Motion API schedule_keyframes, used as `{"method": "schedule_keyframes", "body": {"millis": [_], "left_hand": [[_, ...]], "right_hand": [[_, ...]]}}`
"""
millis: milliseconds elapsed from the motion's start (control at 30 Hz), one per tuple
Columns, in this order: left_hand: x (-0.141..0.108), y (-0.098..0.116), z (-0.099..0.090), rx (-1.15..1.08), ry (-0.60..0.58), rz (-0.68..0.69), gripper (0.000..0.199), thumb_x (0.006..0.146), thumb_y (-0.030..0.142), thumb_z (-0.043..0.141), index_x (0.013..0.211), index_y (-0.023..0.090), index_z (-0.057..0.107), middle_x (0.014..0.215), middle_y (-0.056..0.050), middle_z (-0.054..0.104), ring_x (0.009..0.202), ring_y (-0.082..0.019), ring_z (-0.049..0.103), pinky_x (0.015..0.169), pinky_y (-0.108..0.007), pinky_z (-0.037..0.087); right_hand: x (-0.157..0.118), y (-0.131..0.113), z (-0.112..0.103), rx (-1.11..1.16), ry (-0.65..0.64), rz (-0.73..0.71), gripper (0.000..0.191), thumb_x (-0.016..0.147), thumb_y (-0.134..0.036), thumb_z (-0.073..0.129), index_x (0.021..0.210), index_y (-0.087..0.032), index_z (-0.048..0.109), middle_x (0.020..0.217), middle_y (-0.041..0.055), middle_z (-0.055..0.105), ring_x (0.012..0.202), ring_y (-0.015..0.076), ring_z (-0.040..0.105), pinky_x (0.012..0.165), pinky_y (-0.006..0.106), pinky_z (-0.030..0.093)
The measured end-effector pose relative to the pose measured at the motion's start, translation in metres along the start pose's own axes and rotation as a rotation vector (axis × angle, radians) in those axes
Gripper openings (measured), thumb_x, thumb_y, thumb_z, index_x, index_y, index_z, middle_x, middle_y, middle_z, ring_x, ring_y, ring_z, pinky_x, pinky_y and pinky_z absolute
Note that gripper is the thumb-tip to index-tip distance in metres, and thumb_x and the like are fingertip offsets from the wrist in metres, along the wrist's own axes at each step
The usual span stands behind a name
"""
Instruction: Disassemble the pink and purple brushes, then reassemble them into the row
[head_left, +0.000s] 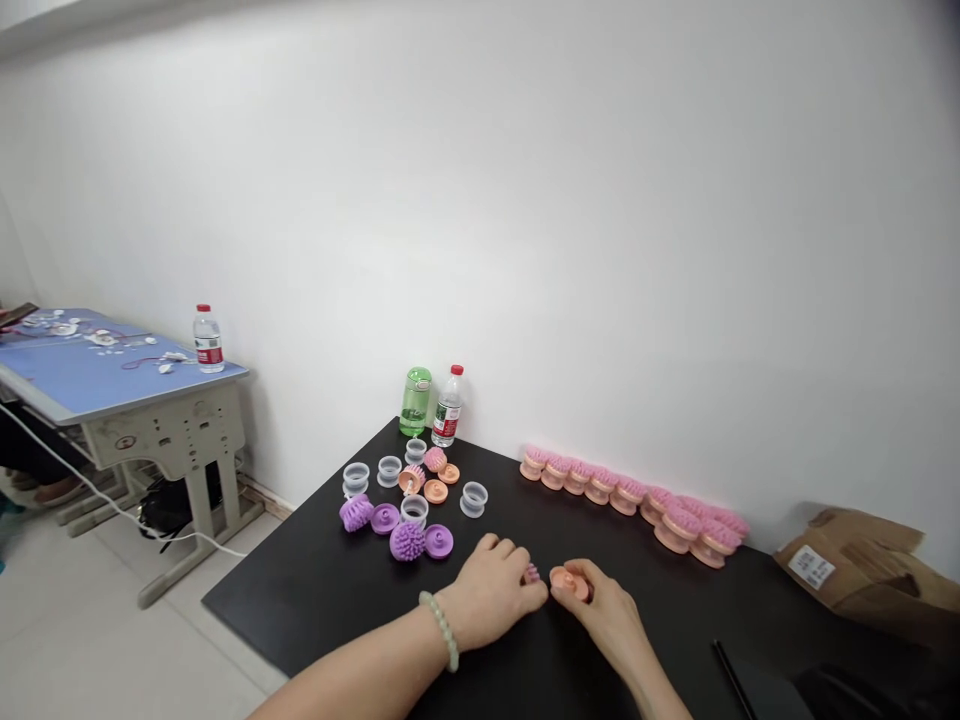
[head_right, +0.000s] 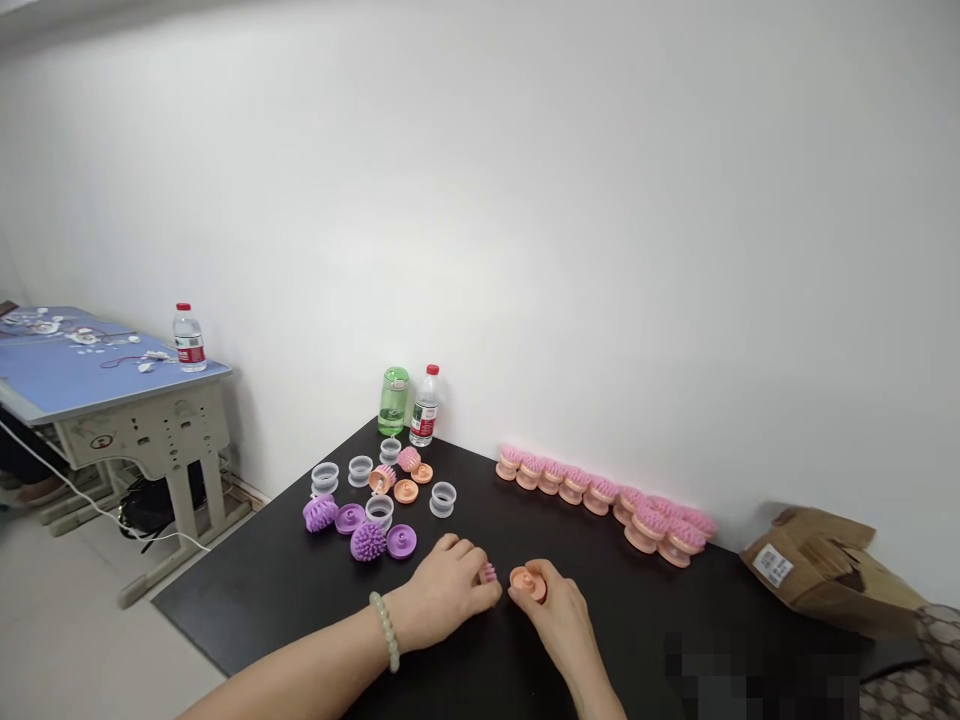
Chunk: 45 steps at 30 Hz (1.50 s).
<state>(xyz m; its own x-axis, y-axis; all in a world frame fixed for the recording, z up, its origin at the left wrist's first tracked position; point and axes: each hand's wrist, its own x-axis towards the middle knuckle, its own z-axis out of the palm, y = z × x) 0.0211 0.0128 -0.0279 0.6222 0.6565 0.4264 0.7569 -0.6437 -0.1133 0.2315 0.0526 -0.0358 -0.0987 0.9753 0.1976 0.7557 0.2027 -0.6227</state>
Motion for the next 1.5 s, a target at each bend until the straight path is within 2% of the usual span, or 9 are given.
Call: {"method": "schedule_keyframes", "body": {"millis": [167,300,500,667,833,967,1167,1300,1500], "left_hand": [[-0.008,-0.030,-0.016,0.053,-0.021,-0.269,0.018,0.092,0.014,0.053,0.106,0.020,0.063,0.098,-0.010,0.064,0.095,-0.027,0.056,0.081,-0.040,0.045],[-0.005,-0.049,-0.014,0.089,-0.022,-0.387,0.026,0.092,0.008,0.049,0.111,0.017,0.064,0.101,-0.012,0.067,0.095,-0.027,0.059,0.082,-0.042,0.047],[0.000,-0.059,-0.002,0.147,0.035,-0.503,0.029,0.093,0.008,0.049,0.116,0.016,0.064,0.129,-0.017,0.061,0.110,-0.030,0.060,0.088,-0.046,0.050],[-0.005,-0.062,0.004,0.187,0.136,-0.529,0.044,0.091,0.000,0.043,0.130,0.014,0.057,0.145,-0.021,0.050,0.132,-0.036,0.049,0.098,-0.057,0.047],[-0.012,-0.052,0.007,0.174,0.260,-0.386,0.059,0.082,-0.007,0.043,0.136,0.017,0.053,0.148,-0.018,0.049,0.138,-0.036,0.044,0.104,-0.054,0.046],[-0.013,-0.040,0.001,0.092,0.246,-0.283,0.068,0.073,-0.006,0.051,0.136,0.018,0.052,0.151,-0.019,0.044,0.141,-0.040,0.037,0.108,-0.061,0.041],[-0.013,-0.025,-0.005,0.020,0.238,-0.185,0.074,0.070,-0.004,0.054,0.138,0.022,0.048,0.154,-0.018,0.041,0.141,-0.042,0.036,0.105,-0.064,0.042],[-0.013,-0.021,-0.003,0.000,0.253,-0.156,0.075,0.069,-0.005,0.056,0.138,0.024,0.048,0.155,-0.016,0.039,0.142,-0.040,0.035,0.106,-0.060,0.044],[-0.014,-0.029,-0.001,0.020,0.248,-0.195,0.076,0.067,-0.004,0.063,0.136,0.024,0.050,0.154,-0.017,0.040,0.142,-0.041,0.036,0.106,-0.062,0.044]], "right_hand": [[-0.004,-0.015,0.028,0.065,0.057,-0.072,0.040,0.075,-0.049,0.058,0.105,-0.024,0.069,0.098,0.0077,0.073,0.093,0.0274,0.068,0.082,0.035,0.052],[-0.002,-0.027,0.056,0.009,0.070,-0.211,0.045,0.082,-0.040,0.056,0.121,-0.020,0.064,0.111,0.0119,0.068,0.108,0.0273,0.064,0.093,0.036,0.051],[0.026,-0.044,0.082,-0.146,0.119,-0.307,0.039,0.081,-0.027,0.061,0.118,-0.015,0.067,0.106,0.0184,0.069,0.110,0.0362,0.061,0.092,0.047,0.050],[0.053,-0.062,0.107,-0.178,0.162,-0.404,0.035,0.084,-0.024,0.059,0.118,-0.020,0.067,0.111,0.0177,0.070,0.112,0.0376,0.061,0.088,0.050,0.053],[0.064,-0.055,0.121,-0.188,0.198,-0.546,0.042,0.088,-0.024,0.055,0.131,-0.024,0.058,0.134,0.0117,0.063,0.129,0.0286,0.054,0.099,0.045,0.052],[0.077,-0.020,0.096,-0.258,0.293,-0.481,0.040,0.093,-0.023,0.049,0.132,-0.018,0.056,0.141,0.0147,0.056,0.136,0.0295,0.046,0.107,0.049,0.046],[0.110,0.057,-0.010,-0.421,0.478,-0.144,0.047,0.092,-0.023,0.058,0.136,-0.008,0.050,0.148,0.0243,0.044,0.142,0.0399,0.033,0.113,0.059,0.033],[0.115,0.088,-0.068,-0.487,0.490,0.043,0.039,0.095,-0.033,0.063,0.130,-0.018,0.056,0.135,0.0112,0.057,0.116,0.0272,0.060,0.096,0.049,0.051],[0.107,0.092,-0.091,-0.488,0.412,0.169,0.035,0.095,-0.034,0.063,0.126,-0.017,0.058,0.126,0.0092,0.061,0.105,0.0233,0.065,0.088,0.044,0.056]]}}
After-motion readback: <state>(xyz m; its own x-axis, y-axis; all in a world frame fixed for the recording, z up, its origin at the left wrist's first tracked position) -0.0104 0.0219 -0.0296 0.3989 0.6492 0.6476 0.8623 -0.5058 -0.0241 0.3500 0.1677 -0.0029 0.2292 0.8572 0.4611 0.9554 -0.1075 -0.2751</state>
